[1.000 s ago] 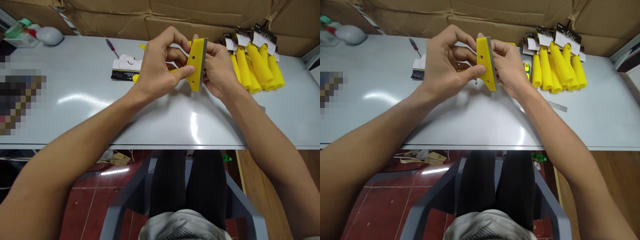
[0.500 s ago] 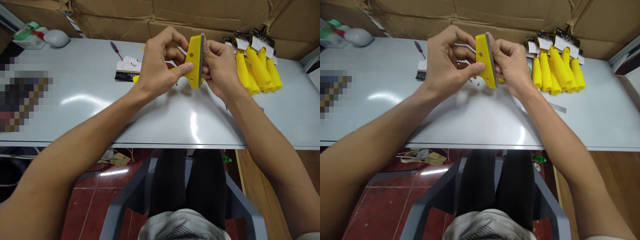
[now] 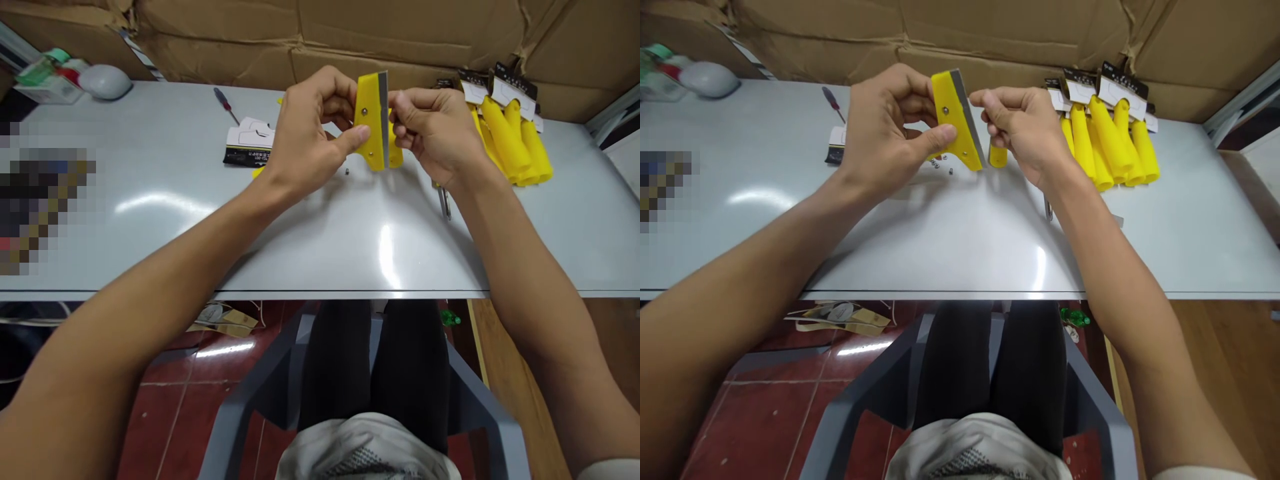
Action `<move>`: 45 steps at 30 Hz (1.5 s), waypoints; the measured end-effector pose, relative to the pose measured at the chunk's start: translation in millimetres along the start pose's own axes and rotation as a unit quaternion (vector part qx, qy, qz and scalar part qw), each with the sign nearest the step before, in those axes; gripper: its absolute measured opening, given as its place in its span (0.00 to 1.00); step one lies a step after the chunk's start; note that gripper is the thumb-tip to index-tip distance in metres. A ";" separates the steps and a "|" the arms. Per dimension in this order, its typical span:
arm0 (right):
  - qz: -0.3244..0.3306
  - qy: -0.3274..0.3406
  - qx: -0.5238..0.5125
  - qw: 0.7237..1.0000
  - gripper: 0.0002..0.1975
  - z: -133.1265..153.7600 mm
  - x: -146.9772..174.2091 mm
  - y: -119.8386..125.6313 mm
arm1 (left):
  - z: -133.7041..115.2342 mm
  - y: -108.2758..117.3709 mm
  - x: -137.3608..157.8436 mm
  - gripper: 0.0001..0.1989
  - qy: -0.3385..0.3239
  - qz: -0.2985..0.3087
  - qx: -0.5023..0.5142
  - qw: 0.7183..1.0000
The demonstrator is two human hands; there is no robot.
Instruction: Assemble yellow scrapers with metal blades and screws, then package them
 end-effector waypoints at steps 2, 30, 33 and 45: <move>-0.005 -0.006 0.045 0.999 0.18 -1.8 3.9 -1.7 | 3.2 6.7 -3.9 0.16 -0.009 -0.009 0.015 1.000; 0.204 0.138 0.606 0.757 0.22 -19.3 20.9 -67.1 | 25.0 42.4 -26.6 0.35 0.031 -0.152 -0.047 0.987; 0.174 0.138 0.562 0.797 0.20 -15.9 18.1 -62.0 | 24.8 44.0 -25.8 0.37 0.033 -0.148 -0.056 0.987; 0.096 0.146 0.510 0.842 0.20 -11.5 1.9 -5.1 | 27.3 42.4 -24.1 0.40 0.080 -0.147 -0.042 0.985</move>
Point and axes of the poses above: each hand's wrist, its own x-axis away from the middle knuckle, its own y-axis out of the back of the hand, z = x × y, the point moved 5 cm from there along -x, towards the middle knuckle, and after that the axes turned 4 degrees about y, right-handed, at the moved point
